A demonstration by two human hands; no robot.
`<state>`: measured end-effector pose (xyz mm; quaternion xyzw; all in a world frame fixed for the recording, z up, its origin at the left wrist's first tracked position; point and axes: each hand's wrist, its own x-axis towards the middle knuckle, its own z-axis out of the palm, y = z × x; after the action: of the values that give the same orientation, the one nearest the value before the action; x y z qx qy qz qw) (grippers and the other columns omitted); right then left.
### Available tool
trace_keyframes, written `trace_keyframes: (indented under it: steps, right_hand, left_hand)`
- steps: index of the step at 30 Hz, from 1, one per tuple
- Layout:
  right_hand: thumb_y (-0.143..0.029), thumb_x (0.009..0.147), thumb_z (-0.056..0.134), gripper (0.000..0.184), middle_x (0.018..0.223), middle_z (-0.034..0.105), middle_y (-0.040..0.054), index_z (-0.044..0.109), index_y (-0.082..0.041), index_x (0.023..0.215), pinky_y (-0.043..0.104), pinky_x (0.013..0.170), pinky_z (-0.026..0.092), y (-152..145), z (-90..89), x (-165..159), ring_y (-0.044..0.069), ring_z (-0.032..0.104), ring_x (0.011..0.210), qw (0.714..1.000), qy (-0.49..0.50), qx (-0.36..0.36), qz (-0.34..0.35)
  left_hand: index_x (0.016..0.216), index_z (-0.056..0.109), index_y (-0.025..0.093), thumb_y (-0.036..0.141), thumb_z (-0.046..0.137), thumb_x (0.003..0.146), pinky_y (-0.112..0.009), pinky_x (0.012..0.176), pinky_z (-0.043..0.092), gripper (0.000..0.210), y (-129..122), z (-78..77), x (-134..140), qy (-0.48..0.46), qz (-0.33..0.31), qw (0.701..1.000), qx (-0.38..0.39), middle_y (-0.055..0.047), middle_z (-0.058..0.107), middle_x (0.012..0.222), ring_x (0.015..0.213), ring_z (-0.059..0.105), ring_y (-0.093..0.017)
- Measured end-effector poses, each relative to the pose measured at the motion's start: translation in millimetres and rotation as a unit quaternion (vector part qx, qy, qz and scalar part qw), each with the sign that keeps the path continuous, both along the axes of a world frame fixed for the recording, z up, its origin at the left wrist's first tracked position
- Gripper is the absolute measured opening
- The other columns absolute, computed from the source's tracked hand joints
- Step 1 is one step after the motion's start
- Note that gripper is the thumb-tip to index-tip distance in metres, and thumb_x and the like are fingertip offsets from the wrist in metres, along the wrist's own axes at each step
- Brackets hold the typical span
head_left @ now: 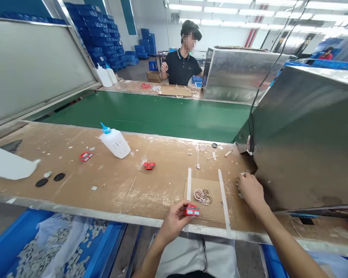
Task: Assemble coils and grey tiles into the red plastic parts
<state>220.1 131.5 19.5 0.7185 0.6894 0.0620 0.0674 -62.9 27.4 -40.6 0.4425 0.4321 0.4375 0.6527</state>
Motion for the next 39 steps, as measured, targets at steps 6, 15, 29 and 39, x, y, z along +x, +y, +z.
trace_keyframes:
  steps: [6,15,29,39]
  right_hand:
    - [-0.011,0.087,0.067,0.009,0.084,0.074,0.0156,0.074,-0.011,0.081,0.028,0.066,0.046,21.0,1.4,13.9,0.026,0.072,0.08,0.999,0.028,-0.032,-0.011]
    - [-0.005,0.093,0.047,0.025,0.1,0.072,0.021,0.072,-0.009,0.092,0.03,0.072,0.048,6.0,8.2,4.9,0.026,0.071,0.088,0.997,0.073,0.001,-0.034]
    - [-0.034,0.09,0.063,0.016,0.077,0.072,0.0039,0.069,-0.019,0.092,0.025,0.06,0.054,-122.7,-6.3,-83.7,0.016,0.067,0.065,0.752,0.654,-0.054,0.067]
    - [-0.021,0.093,0.059,0.012,0.079,0.071,0.0024,0.067,-0.02,0.084,0.026,0.065,0.051,-107.9,-9.6,-97.5,0.016,0.066,0.071,0.788,0.598,-0.066,0.128]
  left_hand:
    - [0.096,0.069,0.016,0.034,0.083,0.075,-0.03,0.085,0.058,0.031,-0.2,1.4,-0.5,-0.002,-0.001,1.0,0.009,-0.006,0.077,0.092,0.09,0.074,-0.021]
    - [0.104,0.075,0.014,0.032,0.084,0.072,-0.034,0.089,0.061,0.038,-0.2,-4.6,-3.0,-0.001,0.009,1.0,0.017,-0.009,0.079,0.099,0.092,0.075,-0.023]
    - [0.102,0.07,0.015,0.021,0.083,0.073,-0.028,0.083,0.059,0.032,-0.1,-0.4,-9.8,0.0,-0.074,0.997,0.015,-0.008,0.078,0.094,0.089,0.075,-0.019]
    - [0.101,0.075,0.015,0.025,0.079,0.076,-0.03,0.083,0.059,0.027,0.5,-0.9,-11.1,0.046,-0.094,0.992,0.067,-0.01,0.078,0.099,0.09,0.073,-0.021]
